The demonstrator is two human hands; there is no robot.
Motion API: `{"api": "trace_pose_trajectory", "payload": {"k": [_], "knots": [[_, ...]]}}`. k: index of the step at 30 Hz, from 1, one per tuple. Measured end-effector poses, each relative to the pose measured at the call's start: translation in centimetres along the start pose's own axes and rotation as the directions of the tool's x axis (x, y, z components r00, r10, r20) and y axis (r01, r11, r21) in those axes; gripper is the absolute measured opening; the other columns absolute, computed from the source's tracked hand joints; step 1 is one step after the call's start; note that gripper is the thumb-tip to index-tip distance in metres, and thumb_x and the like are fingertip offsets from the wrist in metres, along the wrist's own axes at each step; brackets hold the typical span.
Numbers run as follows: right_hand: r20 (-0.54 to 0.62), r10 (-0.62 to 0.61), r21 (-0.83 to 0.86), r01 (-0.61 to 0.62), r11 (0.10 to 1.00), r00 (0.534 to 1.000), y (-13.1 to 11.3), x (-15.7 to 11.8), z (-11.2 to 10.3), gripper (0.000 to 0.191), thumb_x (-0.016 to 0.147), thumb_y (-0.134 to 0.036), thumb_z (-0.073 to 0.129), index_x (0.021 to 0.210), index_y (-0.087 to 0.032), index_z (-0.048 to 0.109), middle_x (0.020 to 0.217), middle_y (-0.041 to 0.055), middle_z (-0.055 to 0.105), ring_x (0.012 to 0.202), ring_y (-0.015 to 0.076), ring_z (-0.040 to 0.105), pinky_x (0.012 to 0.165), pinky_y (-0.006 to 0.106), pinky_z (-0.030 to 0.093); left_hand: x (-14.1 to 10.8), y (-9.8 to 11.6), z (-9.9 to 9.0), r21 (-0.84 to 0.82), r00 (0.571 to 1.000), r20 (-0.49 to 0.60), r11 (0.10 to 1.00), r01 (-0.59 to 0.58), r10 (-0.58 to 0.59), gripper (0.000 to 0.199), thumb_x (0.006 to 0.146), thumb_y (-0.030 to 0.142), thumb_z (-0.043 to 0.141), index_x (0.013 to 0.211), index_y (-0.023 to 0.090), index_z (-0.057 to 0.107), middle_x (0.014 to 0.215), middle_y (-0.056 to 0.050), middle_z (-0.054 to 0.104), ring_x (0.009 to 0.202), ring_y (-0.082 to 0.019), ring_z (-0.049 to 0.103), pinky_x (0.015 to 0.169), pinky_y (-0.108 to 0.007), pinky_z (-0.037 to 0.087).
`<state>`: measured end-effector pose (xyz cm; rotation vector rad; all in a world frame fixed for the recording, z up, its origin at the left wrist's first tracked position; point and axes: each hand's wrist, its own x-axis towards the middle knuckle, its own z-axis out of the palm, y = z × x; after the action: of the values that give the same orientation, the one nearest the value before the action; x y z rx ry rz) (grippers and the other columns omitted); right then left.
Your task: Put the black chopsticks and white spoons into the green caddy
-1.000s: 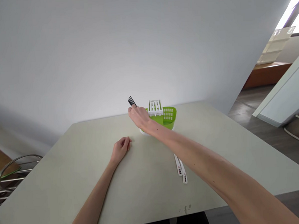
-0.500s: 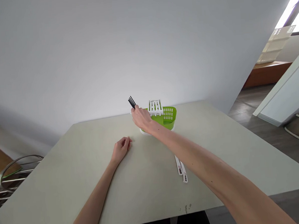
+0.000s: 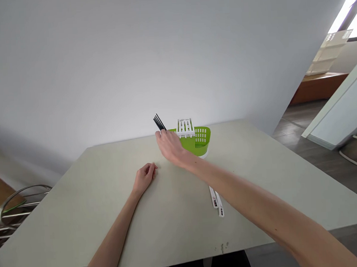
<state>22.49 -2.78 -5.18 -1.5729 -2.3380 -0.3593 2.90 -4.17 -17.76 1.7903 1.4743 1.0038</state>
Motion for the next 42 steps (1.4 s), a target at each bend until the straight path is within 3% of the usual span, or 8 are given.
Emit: {"api": "trace_pose_trajectory", "payload": {"k": [6, 11, 17, 21, 25, 33, 38, 42], "knots": [[-0.143, -0.243, 0.253, 0.273, 0.928, 0.959, 0.4, -8.3, 1.2, 0.02, 0.103, -0.012, 0.049, 0.116, -0.019, 0.061, 0.103, 0.0077, 0.069, 0.091, 0.0213, 0.066, 0.076, 0.032, 0.047, 0.1, -0.3, 0.0, 0.008, 1.0, 0.007, 1.0, -0.019, 0.019, 0.046, 0.1, 0.059, 0.047, 0.084, 0.021, 0.067, 0.065, 0.001, 0.061, 0.058, -0.015, 0.053, 0.063, -0.028, 0.042], [-0.147, -0.355, 0.327, 0.384, 0.864, 0.923, 4.7, -13.7, 3.5, 0.021, 0.104, -0.016, 0.047, 0.113, -0.021, 0.065, 0.105, 0.0046, 0.072, 0.073, 0.0147, 0.063, 0.062, 0.028, 0.04, 0.0, -0.1, -0.1, 0.035, 1.0, 0.011, 0.999, -0.016, 0.016, 0.047, 0.101, 0.059, 0.045, 0.084, 0.021, 0.067, 0.066, 0.001, 0.063, 0.059, -0.015, 0.054, 0.064, -0.028, 0.043], [-0.13, -0.065, 0.385, 0.111, 0.916, 0.989, 11.2, -16.9, 4.3, 0.023, 0.105, -0.022, 0.043, 0.108, -0.023, 0.066, 0.1, 0.0044, 0.072, 0.064, 0.0127, 0.06, 0.063, 0.027, 0.042, 0.0, 0.1, -0.2, 0.055, 1.0, 0.01, 0.998, -0.01, 0.009, 0.047, 0.101, 0.059, 0.046, 0.084, 0.021, 0.068, 0.066, 0.001, 0.063, 0.059, -0.015, 0.054, 0.064, -0.028, 0.043], [-0.06, 0.116, 0.45, -0.076, 0.89, 0.991, 13.7, -18.4, 5.0, 0.022, 0.104, -0.028, 0.043, 0.109, -0.025, 0.065, 0.105, 0.0047, 0.072, 0.064, 0.0141, 0.061, 0.065, 0.031, 0.046, 0.0, 0.0, -0.2, 0.065, 1.0, 0.013, 0.998, -0.011, 0.01, 0.047, 0.101, 0.06, 0.046, 0.084, 0.021, 0.068, 0.067, 0.001, 0.063, 0.059, -0.015, 0.054, 0.063, -0.028, 0.043], [0.097, 0.21, 0.546, -0.229, 0.806, 0.973, 14.7, -19.1, 6.4, 0.024, 0.102, -0.041, 0.05, 0.116, -0.027, 0.064, 0.12, 0.0073, 0.07, 0.075, 0.0174, 0.068, 0.071, 0.034, 0.052, 0.0, 0.0, -0.3, 0.069, 1.0, 0.016, 0.998, -0.013, 0.012, 0.047, 0.101, 0.059, 0.046, 0.084, 0.022, 0.067, 0.067, 0.001, 0.063, 0.058, -0.015, 0.053, 0.063, -0.027, 0.043], [0.444, 0.225, 0.703, -0.493, 0.512, 0.867, 15.4, -18.9, 7.3, 0.055, 0.091, -0.07, 0.062, 0.124, -0.025, 0.067, 0.12, 0.0085, 0.071, 0.08, 0.0193, 0.066, 0.071, 0.034, 0.052, 0.0, 0.1, -0.4, 0.084, 1.0, 0.016, 0.996, -0.011, 0.01, 0.046, 0.101, 0.059, 0.046, 0.084, 0.022, 0.068, 0.067, 0.0, 0.064, 0.058, -0.015, 0.053, 0.062, -0.028, 0.043], [0.487, 0.153, 0.712, -0.493, 0.5, 0.86, 15.8, -18.8, 7.5, 0.056, 0.088, -0.073, 0.064, 0.109, -0.022, 0.074, 0.095, 0.0041, 0.071, 0.079, 0.0184, 0.059, 0.07, 0.032, 0.045, 0.1, 0.0, -0.3, 0.096, 1.0, 0.021, 0.995, -0.008, 0.006, 0.046, 0.101, 0.059, 0.045, 0.084, 0.022, 0.067, 0.067, 0.001, 0.063, 0.059, -0.015, 0.053, 0.063, -0.027, 0.042], [0.52, 0.114, 0.741, -0.514, 0.432, 0.846, 15.7, -18.8, 7.3, 0.057, 0.087, -0.074, 0.064, 0.104, -0.02, 0.077, 0.089, 0.0029, 0.07, 0.077, 0.0172, 0.056, 0.068, 0.03, 0.04, 0.0, 0.0, -0.3, 0.095, 1.0, 0.023, 0.995, -0.012, 0.01, 0.047, 0.101, 0.059, 0.045, 0.085, 0.022, 0.068, 0.067, 0.001, 0.063, 0.059, -0.015, 0.053, 0.063, -0.027, 0.042]]}}
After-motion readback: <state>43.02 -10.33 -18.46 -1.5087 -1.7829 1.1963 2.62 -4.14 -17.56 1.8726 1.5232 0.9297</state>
